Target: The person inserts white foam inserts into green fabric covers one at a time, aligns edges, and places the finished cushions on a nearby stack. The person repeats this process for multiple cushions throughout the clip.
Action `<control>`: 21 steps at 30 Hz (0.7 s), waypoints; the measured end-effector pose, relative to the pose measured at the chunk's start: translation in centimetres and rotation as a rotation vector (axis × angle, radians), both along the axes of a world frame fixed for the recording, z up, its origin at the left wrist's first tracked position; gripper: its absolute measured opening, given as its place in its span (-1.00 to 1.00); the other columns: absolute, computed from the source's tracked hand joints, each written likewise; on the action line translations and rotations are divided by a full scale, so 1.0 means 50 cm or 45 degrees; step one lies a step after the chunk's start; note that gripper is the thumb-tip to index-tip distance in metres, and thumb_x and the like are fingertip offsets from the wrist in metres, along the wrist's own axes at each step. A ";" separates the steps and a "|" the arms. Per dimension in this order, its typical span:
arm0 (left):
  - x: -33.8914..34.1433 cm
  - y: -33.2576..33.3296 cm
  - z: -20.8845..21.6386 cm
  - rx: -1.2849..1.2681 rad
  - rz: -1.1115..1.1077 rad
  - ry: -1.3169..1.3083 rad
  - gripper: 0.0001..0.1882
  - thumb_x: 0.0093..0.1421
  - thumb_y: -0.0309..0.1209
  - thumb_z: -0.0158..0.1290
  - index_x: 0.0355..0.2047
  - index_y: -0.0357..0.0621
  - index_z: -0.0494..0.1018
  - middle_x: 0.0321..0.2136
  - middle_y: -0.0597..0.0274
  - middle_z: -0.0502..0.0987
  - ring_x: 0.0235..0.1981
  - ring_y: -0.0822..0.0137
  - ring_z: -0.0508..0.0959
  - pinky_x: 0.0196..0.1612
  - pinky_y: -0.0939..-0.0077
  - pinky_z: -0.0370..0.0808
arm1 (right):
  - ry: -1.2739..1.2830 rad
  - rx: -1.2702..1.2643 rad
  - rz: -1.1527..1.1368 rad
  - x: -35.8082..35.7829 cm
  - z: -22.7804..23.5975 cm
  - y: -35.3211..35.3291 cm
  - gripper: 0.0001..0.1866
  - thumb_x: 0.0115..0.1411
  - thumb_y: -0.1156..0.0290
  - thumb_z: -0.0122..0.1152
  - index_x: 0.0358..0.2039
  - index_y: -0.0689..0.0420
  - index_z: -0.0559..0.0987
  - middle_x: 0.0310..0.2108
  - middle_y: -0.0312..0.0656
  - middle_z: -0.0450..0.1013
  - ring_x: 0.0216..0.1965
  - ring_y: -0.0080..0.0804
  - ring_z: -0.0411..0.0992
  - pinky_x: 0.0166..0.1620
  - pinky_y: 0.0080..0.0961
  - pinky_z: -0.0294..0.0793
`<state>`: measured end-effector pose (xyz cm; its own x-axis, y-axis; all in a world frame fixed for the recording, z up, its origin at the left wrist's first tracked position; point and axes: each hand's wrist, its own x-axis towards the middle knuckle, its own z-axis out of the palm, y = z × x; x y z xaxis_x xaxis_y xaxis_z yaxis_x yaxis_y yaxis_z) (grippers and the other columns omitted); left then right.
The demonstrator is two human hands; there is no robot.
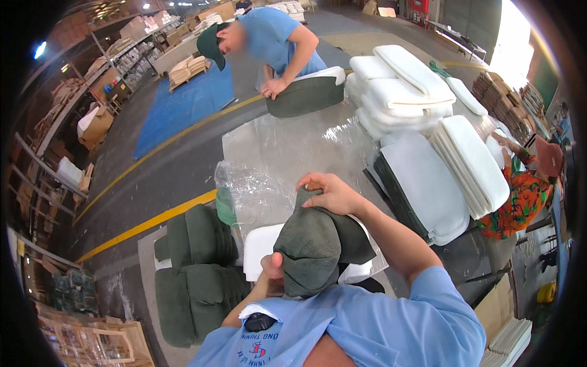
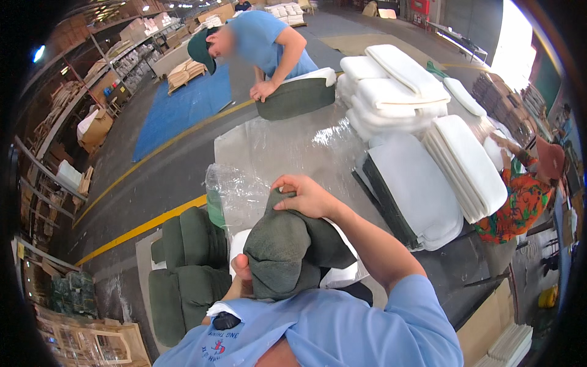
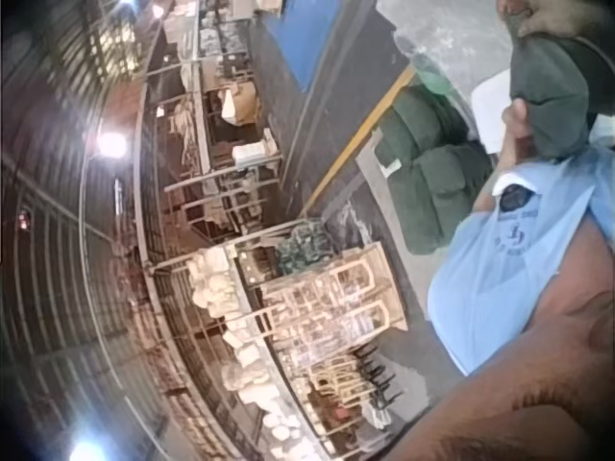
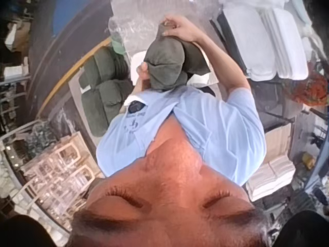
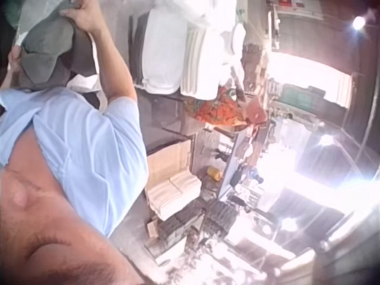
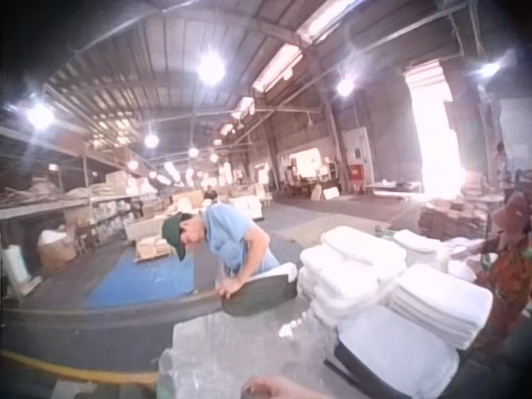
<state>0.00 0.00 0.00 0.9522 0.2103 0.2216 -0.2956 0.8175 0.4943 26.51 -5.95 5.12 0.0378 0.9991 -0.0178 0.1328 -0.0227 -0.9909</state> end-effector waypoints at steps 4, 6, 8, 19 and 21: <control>-0.010 0.000 0.044 -0.151 0.028 0.076 -0.18 0.19 -0.36 0.28 0.40 -0.40 0.26 0.27 -0.13 0.50 0.24 -0.01 0.57 0.35 0.06 0.49 | -0.298 0.231 -0.203 0.019 0.065 -0.102 -0.11 0.17 0.18 0.57 0.47 0.03 0.38 0.39 -0.01 0.37 0.44 -0.24 0.28 0.45 -0.19 0.18; -0.015 0.016 0.056 -0.154 0.036 0.124 -0.26 0.19 -0.52 0.22 0.38 -0.39 0.30 0.26 -0.13 0.52 0.24 -0.02 0.58 0.34 0.05 0.50 | -0.227 0.283 -0.225 0.020 0.058 -0.126 -0.05 0.16 0.17 0.58 0.50 0.03 0.32 0.41 0.00 0.35 0.45 -0.21 0.26 0.46 -0.18 0.16; -0.015 0.019 0.050 -0.082 0.069 0.243 -0.27 0.14 -0.55 0.18 0.37 -0.38 0.33 0.24 -0.13 0.53 0.23 -0.04 0.58 0.35 0.05 0.49 | -0.067 0.165 -0.230 0.005 0.023 -0.140 0.01 0.16 0.15 0.59 0.54 0.03 0.25 0.43 0.01 0.32 0.47 -0.19 0.23 0.48 -0.15 0.14; 0.031 0.025 0.076 -0.067 0.009 0.043 -0.31 0.19 -0.59 0.23 0.35 -0.37 0.35 0.25 -0.10 0.53 0.24 0.01 0.58 0.30 0.08 0.54 | -0.186 0.344 -0.403 -0.031 -0.030 -0.095 -0.17 0.30 0.29 0.43 0.52 0.10 0.28 0.57 -0.01 0.08 0.59 -0.13 0.00 0.55 -0.18 -0.01; 0.025 0.020 0.075 -0.106 0.001 0.022 -0.30 0.20 -0.56 0.26 0.35 -0.37 0.35 0.26 -0.11 0.52 0.24 0.01 0.58 0.30 0.08 0.54 | -0.069 0.346 -0.198 -0.037 -0.035 -0.071 -0.15 0.35 0.30 0.37 0.56 0.11 0.19 0.59 -0.04 0.03 0.60 -0.19 -0.03 0.55 -0.22 -0.02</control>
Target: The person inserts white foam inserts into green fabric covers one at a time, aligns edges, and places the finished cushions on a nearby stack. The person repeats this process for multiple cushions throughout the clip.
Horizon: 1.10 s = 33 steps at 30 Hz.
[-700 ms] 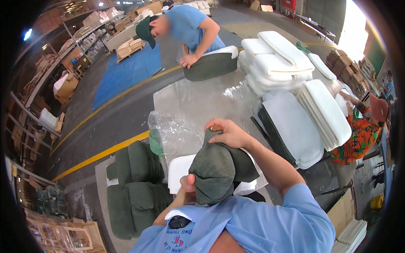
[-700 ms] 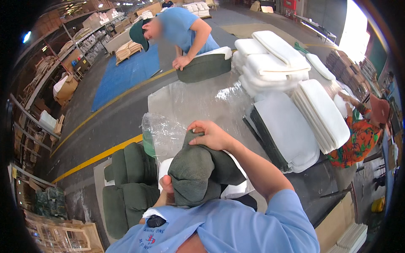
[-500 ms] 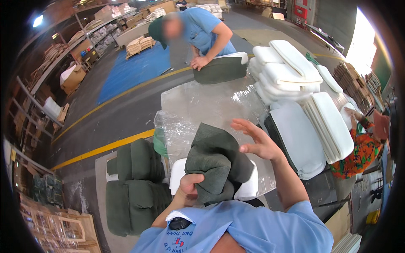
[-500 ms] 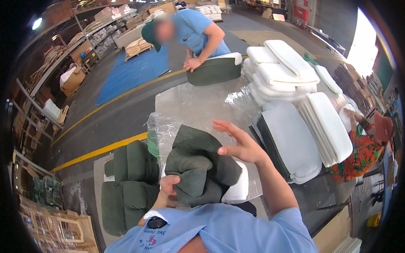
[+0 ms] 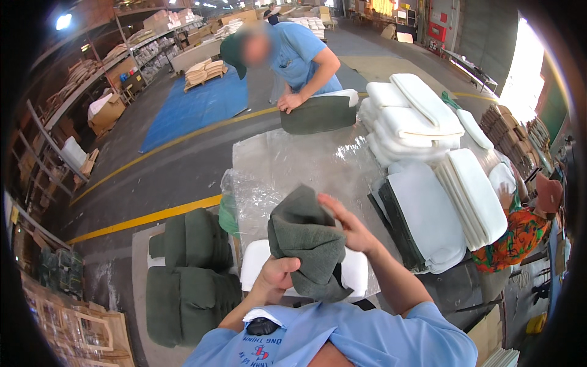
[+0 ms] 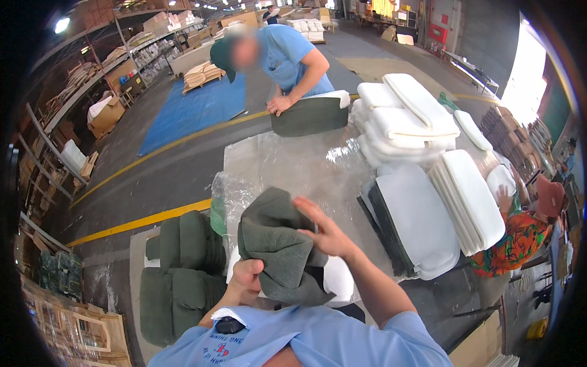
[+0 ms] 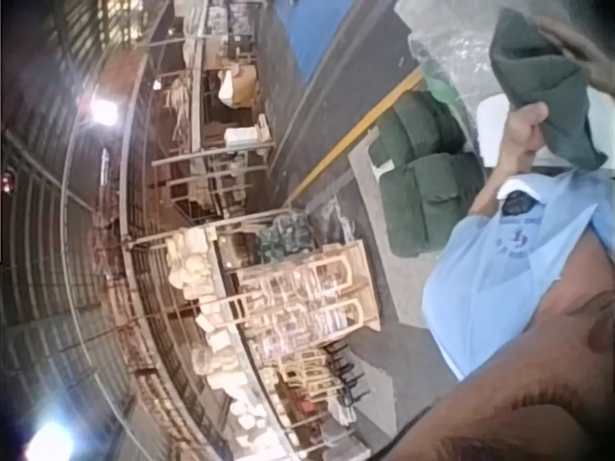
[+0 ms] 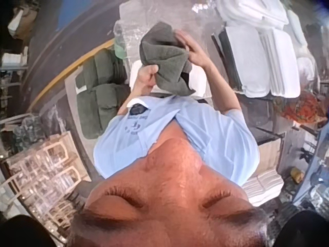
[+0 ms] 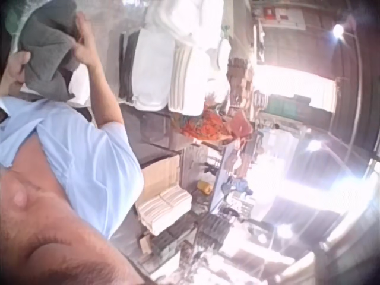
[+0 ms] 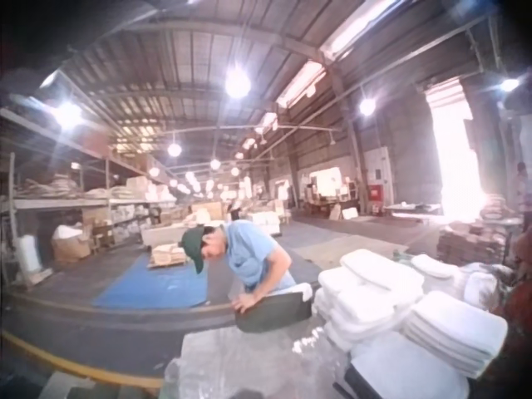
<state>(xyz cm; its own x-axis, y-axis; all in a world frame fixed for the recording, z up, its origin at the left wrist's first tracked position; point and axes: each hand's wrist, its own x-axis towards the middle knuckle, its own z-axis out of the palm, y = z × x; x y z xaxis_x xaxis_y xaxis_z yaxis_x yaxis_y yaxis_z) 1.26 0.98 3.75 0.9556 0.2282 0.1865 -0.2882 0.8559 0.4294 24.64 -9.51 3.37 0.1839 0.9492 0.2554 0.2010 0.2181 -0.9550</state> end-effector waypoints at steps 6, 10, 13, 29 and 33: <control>-0.037 0.008 -0.011 -0.010 0.126 0.082 -0.29 0.22 -0.50 0.30 0.36 -0.36 0.34 0.26 -0.11 0.52 0.23 0.00 0.58 0.29 0.05 0.55 | 0.597 -0.053 0.194 -0.030 -0.025 0.006 -0.11 0.31 0.17 0.43 0.53 0.18 0.25 0.62 0.00 -0.08 0.62 -0.21 -0.10 0.55 -0.22 -0.04; -0.041 0.012 -0.024 -0.010 0.162 0.028 -0.23 0.17 -0.48 0.37 0.37 -0.35 0.33 0.27 -0.08 0.52 0.25 -0.01 0.56 0.31 0.02 0.53 | 0.330 0.101 0.285 -0.045 -0.014 -0.010 -0.04 0.22 0.02 0.48 0.52 0.14 0.29 0.58 0.04 0.03 0.62 -0.06 -0.12 0.57 -0.09 -0.14; -0.035 0.014 -0.028 -0.022 0.186 -0.051 -0.14 0.11 -0.46 0.44 0.38 -0.34 0.31 0.29 -0.06 0.50 0.27 -0.02 0.54 0.32 0.02 0.51 | 0.206 0.142 0.363 -0.018 0.012 -0.028 -0.06 0.16 0.03 0.56 0.46 0.12 0.39 0.57 0.02 0.06 0.61 -0.05 -0.05 0.56 -0.09 -0.08; -0.054 0.029 0.010 0.260 0.316 0.045 0.08 -0.03 0.02 0.53 0.34 -0.41 0.34 0.21 -0.12 0.56 0.21 -0.04 0.57 0.34 -0.03 0.48 | 0.190 0.121 0.239 -0.088 0.085 0.028 -0.85 0.44 0.48 0.23 -0.03 0.18 0.64 -0.07 -0.23 0.63 0.00 -0.42 0.56 0.11 -0.44 0.51; -0.067 0.022 0.016 0.287 0.353 -0.022 0.03 0.04 0.07 0.48 0.33 -0.38 0.36 0.21 -0.09 0.57 0.22 -0.04 0.56 0.35 -0.03 0.46 | -0.169 0.381 0.023 -0.077 0.044 0.043 -0.93 0.45 0.58 0.13 -0.17 0.25 0.58 -0.23 -0.19 0.59 -0.20 -0.46 0.52 -0.08 -0.48 0.51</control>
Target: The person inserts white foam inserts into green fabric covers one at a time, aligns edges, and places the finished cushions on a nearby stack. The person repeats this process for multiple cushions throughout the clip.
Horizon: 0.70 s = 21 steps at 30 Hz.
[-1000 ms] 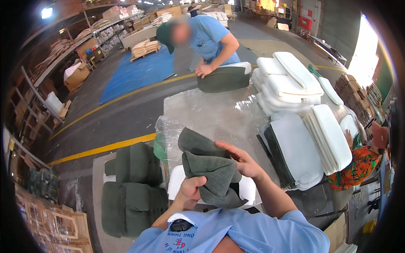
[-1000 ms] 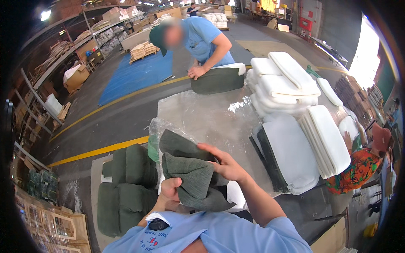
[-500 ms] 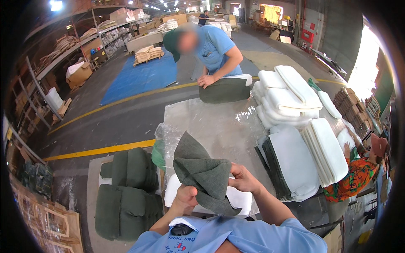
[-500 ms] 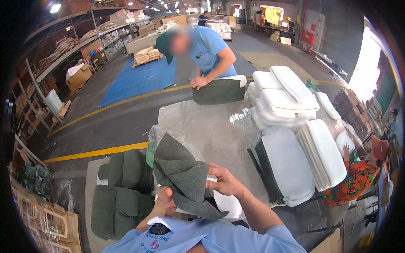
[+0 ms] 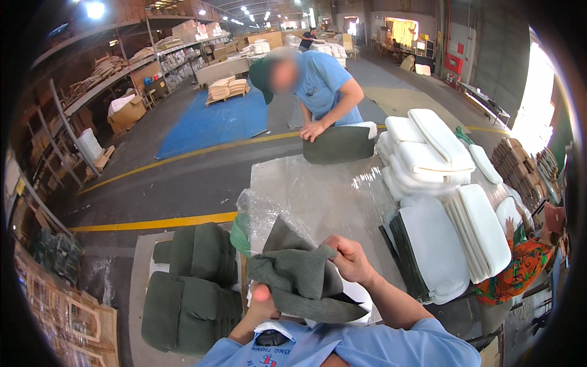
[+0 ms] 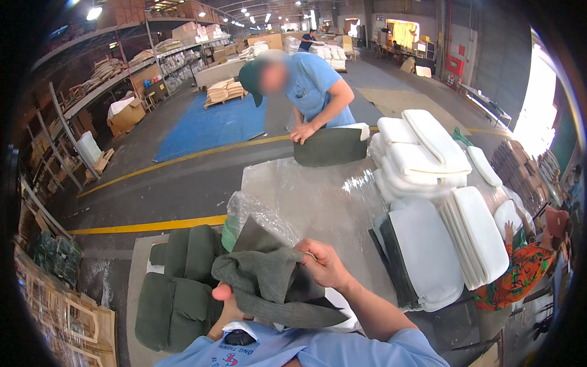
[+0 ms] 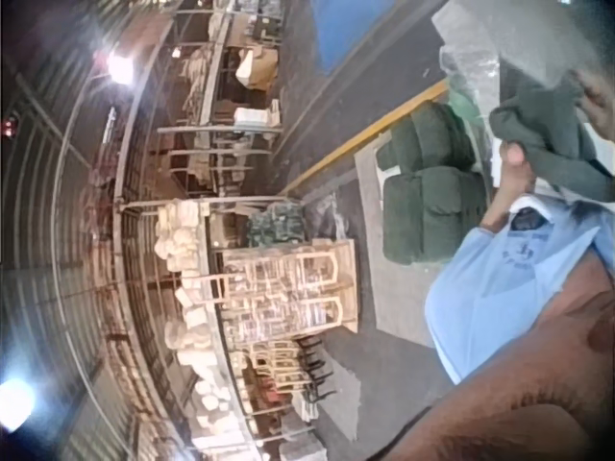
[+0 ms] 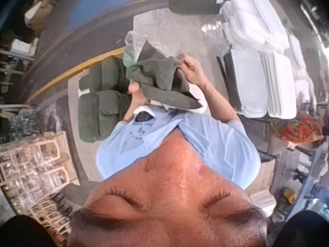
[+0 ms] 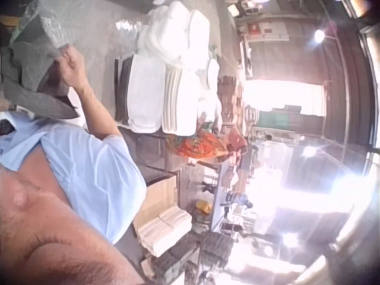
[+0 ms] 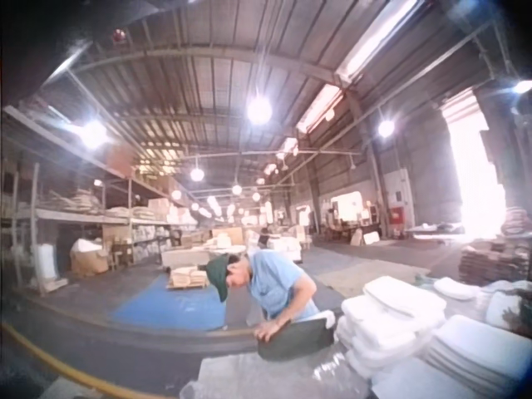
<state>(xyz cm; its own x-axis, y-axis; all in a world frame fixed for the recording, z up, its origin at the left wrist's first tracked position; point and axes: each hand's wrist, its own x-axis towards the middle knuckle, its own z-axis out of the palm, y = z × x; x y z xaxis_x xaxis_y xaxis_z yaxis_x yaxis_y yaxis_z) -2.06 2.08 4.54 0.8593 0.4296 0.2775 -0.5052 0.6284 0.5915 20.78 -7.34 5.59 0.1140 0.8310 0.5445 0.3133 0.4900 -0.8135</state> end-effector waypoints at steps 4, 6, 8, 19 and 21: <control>0.032 -0.004 0.024 -0.230 0.133 -0.320 -0.02 0.11 0.13 0.42 0.32 -0.35 0.39 0.22 -0.07 0.57 0.23 -0.04 0.55 0.37 -0.03 0.44 | 0.008 0.049 -0.123 0.000 -0.001 0.020 -0.92 0.43 0.59 0.14 -0.18 0.26 0.60 -0.24 -0.19 0.60 -0.20 -0.43 0.53 -0.09 -0.47 0.51; 0.049 0.002 0.049 -0.326 0.181 -0.430 -0.04 0.14 0.15 0.39 0.31 -0.33 0.40 0.22 -0.06 0.57 0.23 -0.04 0.55 0.38 -0.03 0.43 | -0.046 0.126 -0.249 0.015 -0.001 0.020 -0.92 0.43 0.59 0.15 -0.19 0.26 0.61 -0.24 -0.19 0.60 -0.21 -0.42 0.54 -0.09 -0.46 0.52; 0.059 0.018 0.055 -0.392 0.113 -0.359 -0.13 0.24 0.14 0.30 0.31 -0.30 0.40 0.23 -0.03 0.56 0.24 -0.03 0.55 0.38 -0.01 0.42 | -0.115 0.102 -0.485 0.047 -0.025 -0.013 -0.91 0.38 0.60 0.22 -0.16 0.24 0.66 -0.24 -0.13 0.61 -0.23 -0.32 0.58 -0.11 -0.46 0.52; 0.070 0.032 -0.037 -0.670 0.221 0.289 -0.52 0.52 -0.09 0.02 0.15 -0.27 0.53 0.13 -0.01 0.64 0.19 0.02 0.60 0.33 -0.01 0.46 | -0.417 0.152 -0.699 0.044 0.018 -0.094 -0.70 0.11 0.76 0.24 -0.17 0.18 0.70 -0.21 -0.09 0.61 -0.24 -0.21 0.59 -0.20 -0.41 0.56; 0.068 0.024 -0.036 -0.678 0.188 0.220 -0.46 0.50 -0.03 0.04 0.16 -0.28 0.53 0.16 -0.04 0.61 0.22 -0.01 0.58 0.35 -0.04 0.43 | -0.369 0.062 -0.712 0.050 -0.001 -0.104 -0.77 0.17 0.70 0.25 -0.17 0.19 0.69 -0.22 -0.08 0.61 -0.24 -0.20 0.58 -0.19 -0.42 0.54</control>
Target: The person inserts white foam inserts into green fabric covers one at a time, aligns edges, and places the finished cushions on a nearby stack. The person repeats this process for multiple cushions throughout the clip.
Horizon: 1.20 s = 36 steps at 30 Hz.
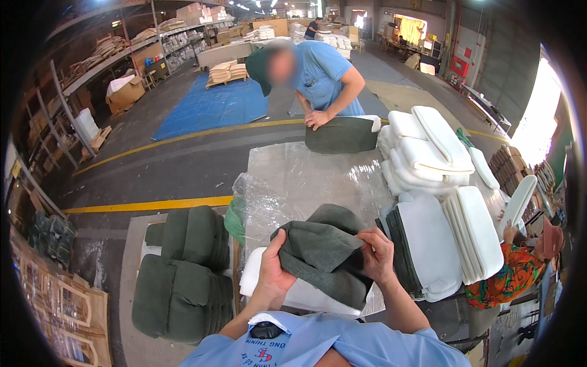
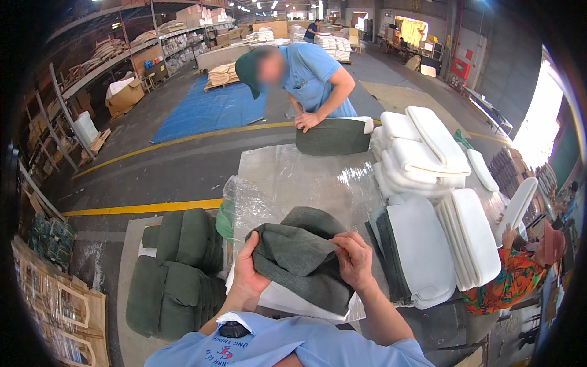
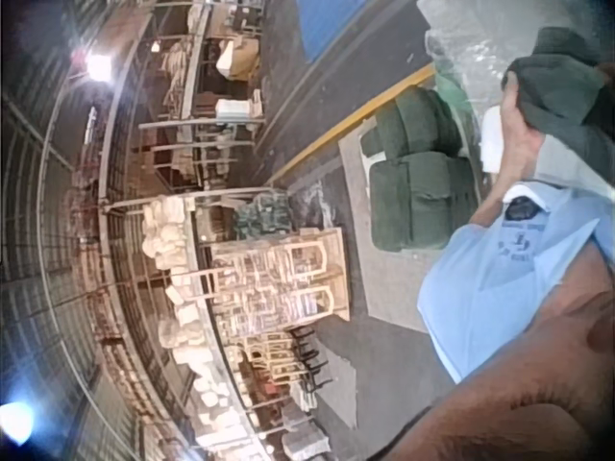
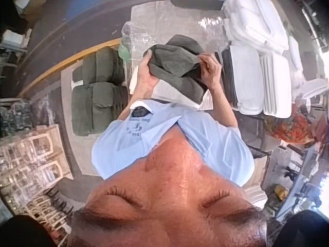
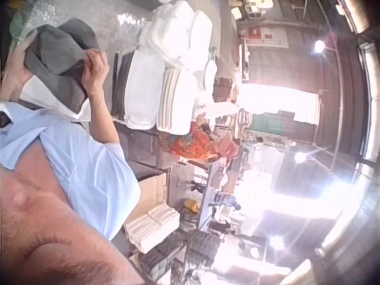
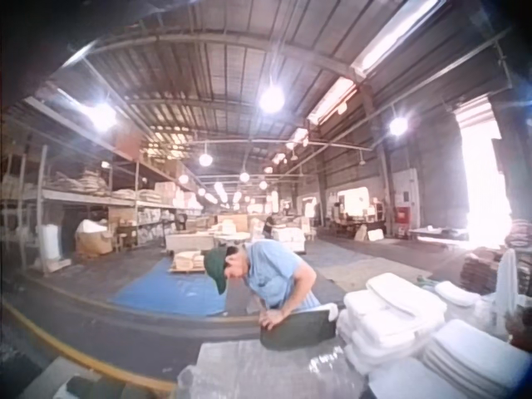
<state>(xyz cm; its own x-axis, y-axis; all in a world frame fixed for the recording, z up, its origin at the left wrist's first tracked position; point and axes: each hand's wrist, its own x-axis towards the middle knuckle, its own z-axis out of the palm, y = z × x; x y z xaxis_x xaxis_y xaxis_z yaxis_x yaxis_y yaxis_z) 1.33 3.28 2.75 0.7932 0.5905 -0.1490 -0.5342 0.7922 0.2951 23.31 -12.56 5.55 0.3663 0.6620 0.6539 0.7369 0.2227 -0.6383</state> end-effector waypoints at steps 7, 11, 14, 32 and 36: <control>-0.003 -0.042 0.006 0.130 -0.261 -0.503 -0.32 0.44 0.16 0.04 0.24 -0.20 0.50 0.30 -0.07 0.50 0.35 -0.13 0.42 0.45 -0.26 0.22 | 0.295 -0.086 0.056 0.032 -0.083 0.011 -0.89 0.39 0.45 0.25 -0.19 0.23 0.64 -0.28 -0.13 0.58 -0.25 -0.26 0.55 -0.14 -0.44 0.49; -0.004 -0.020 0.017 0.080 -0.240 -0.422 -0.37 0.44 0.13 0.04 0.25 -0.10 0.52 0.29 -0.04 0.51 0.39 -0.11 0.38 0.48 -0.27 0.15 | 0.385 -0.073 0.030 0.043 -0.094 0.016 -0.86 0.42 0.42 0.27 -0.21 0.24 0.64 -0.30 -0.17 0.56 -0.27 -0.35 0.51 -0.15 -0.48 0.47; 0.000 -0.022 0.007 0.031 -0.333 -0.533 -0.45 0.48 0.04 0.03 0.19 -0.16 0.54 0.25 -0.01 0.55 0.34 -0.07 0.44 0.47 -0.20 0.20 | 0.424 -0.080 0.006 0.049 -0.102 0.019 -0.89 0.40 0.46 0.26 -0.21 0.24 0.65 -0.32 -0.18 0.55 -0.28 -0.37 0.51 -0.16 -0.49 0.47; 0.035 -0.044 -0.110 0.711 0.121 0.981 -0.21 0.36 -0.06 0.27 0.46 0.06 0.16 0.18 0.12 0.43 0.11 0.20 0.51 0.13 0.11 0.47 | 0.751 -0.066 -0.303 0.075 0.016 0.045 -0.84 0.38 0.46 0.25 -0.16 0.28 0.68 -0.45 -0.34 0.56 -0.46 -0.64 0.50 -0.35 -0.59 0.55; 0.009 -0.132 -0.171 0.470 -0.513 0.961 -0.16 0.33 -0.09 0.33 0.45 0.06 0.10 0.17 0.13 0.43 0.11 0.14 0.53 0.15 0.06 0.48 | 0.942 0.015 -0.285 0.085 0.010 0.040 -0.83 0.43 0.47 0.19 -0.12 0.31 0.64 -0.36 -0.29 0.57 -0.41 -0.56 0.56 -0.29 -0.52 0.65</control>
